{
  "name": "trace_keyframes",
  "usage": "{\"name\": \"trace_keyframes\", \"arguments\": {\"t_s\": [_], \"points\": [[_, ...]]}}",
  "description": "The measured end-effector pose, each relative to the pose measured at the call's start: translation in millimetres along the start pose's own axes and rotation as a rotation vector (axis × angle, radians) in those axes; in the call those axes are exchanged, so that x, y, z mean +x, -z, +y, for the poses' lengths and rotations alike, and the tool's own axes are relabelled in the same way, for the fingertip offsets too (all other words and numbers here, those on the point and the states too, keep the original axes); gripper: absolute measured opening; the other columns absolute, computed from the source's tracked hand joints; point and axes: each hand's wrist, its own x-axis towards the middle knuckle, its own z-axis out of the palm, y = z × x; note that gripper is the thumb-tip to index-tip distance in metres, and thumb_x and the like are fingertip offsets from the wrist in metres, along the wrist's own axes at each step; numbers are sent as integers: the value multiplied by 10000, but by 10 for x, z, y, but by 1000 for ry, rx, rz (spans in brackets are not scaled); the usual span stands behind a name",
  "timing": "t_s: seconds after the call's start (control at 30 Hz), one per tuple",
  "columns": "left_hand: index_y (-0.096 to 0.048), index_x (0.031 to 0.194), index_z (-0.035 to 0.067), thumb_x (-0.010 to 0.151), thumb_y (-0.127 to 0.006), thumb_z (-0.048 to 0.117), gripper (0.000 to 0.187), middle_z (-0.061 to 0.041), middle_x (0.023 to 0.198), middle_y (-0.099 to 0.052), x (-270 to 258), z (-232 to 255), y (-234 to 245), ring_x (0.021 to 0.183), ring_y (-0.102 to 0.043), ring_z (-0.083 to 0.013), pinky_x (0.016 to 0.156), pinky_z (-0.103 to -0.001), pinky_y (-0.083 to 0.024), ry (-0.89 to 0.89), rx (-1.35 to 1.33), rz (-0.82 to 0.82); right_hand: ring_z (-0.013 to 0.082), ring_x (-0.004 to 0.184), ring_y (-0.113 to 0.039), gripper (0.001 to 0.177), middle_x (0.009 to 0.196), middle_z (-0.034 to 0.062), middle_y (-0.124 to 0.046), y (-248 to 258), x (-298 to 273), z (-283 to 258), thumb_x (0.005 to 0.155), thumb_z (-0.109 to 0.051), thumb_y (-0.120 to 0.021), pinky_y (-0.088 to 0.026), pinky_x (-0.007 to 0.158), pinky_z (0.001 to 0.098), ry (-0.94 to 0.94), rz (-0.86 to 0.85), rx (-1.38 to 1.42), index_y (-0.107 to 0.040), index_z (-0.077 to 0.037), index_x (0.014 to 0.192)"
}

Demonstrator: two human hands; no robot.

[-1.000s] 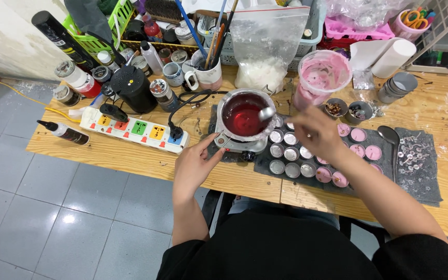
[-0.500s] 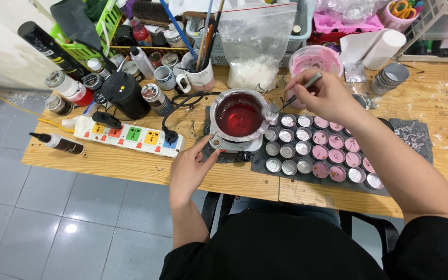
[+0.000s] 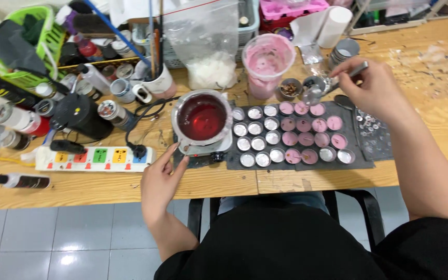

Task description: Pouring melted red wax into tealight containers with a spoon.

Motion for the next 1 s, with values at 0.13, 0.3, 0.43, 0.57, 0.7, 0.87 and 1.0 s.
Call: {"name": "trace_keyframes", "arguments": {"t_s": [0.13,0.3,0.43,0.57,0.7,0.87,1.0], "points": [[-708,1311,256,819,-776,445,532,-24,530,-359,0,51,-21,487,-372,-131,470,-323,-299,54,18,-22,107,620,-555,146,735,67,-651,154,-142,392,1018,-77,-619,-435,554,303,-66,55,-141,-746,-27,1070],[-701,1331,234,830,-782,396,533,-24,543,-329,-29,67,-79,501,-340,-121,480,-309,-283,73,-9,-4,154,601,-570,136,701,101,-652,70,-132,987,999,-101,-646,-450,570,331,-154,115,-173,-747,-16,1031],[-703,1333,216,833,-781,374,531,-27,561,-313,-78,84,-117,511,-327,-124,485,-307,-287,50,-23,26,158,590,-584,132,690,100,-656,-31,-53,1208,974,-101,-653,-463,571,334,-198,104,-177,-751,-22,1016],[-687,1341,176,839,-782,369,546,-25,560,-331,-114,114,-152,513,-338,-121,483,-308,-302,38,-6,52,179,601,-598,133,697,113,-663,-33,-42,1317,966,-118,-670,-479,595,352,-220,83,-180,-755,-28,1016],[-684,1341,139,837,-786,344,554,-14,566,-351,-149,129,-188,517,-352,-107,488,-290,-309,46,-26,66,185,644,-635,144,745,119,-688,99,-141,1263,963,-137,-692,-508,635,354,-225,77,-187,-752,-31,1039],[-662,1355,94,861,-775,286,542,-2,583,-367,-215,147,-227,542,-361,-88,504,-262,-312,76,-106,23,150,718,-664,149,855,98,-724,80,-371,1367,992,-136,-681,-527,679,326,-95,61,-114,-732,-26,1079],[-613,1376,46,886,-747,224,539,23,606,-420,-275,196,-237,557,-391,-64,506,-231,-341,26,-201,-40,118,688,-612,146,854,73,-712,-4,-534,1398,1013,-120,-658,-493,625,295,-146,55,9,-720,-29,1109]]}}
